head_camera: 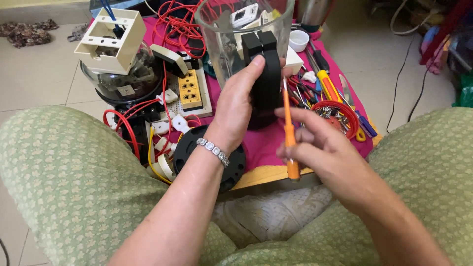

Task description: Tightening the screws on a blender jar handle using a screwdriver to secure it to the jar.

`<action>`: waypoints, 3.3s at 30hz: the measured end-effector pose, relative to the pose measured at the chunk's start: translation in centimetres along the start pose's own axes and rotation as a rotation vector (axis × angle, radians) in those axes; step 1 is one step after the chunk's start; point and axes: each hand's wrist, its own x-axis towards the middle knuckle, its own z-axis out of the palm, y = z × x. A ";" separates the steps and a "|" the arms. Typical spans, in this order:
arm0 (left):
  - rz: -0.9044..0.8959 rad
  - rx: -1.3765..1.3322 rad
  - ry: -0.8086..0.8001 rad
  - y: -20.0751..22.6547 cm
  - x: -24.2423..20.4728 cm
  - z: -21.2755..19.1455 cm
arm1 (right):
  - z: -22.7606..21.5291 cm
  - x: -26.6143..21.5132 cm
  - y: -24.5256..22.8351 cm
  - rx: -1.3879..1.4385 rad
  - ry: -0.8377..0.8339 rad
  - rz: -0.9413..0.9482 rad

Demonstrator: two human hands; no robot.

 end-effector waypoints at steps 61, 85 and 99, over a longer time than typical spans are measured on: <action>-0.049 -0.042 -0.065 0.5 -1.3 -1.3 | 6.4 0.6 -4.2 0.057 0.144 0.189; 0.019 0.282 0.035 -0.4 -1.0 -1.7 | 2.5 3.6 -2.7 0.052 0.485 -0.179; 0.018 0.494 -0.096 1.0 -0.9 -2.6 | 2.3 6.4 -3.3 -0.257 0.471 -0.233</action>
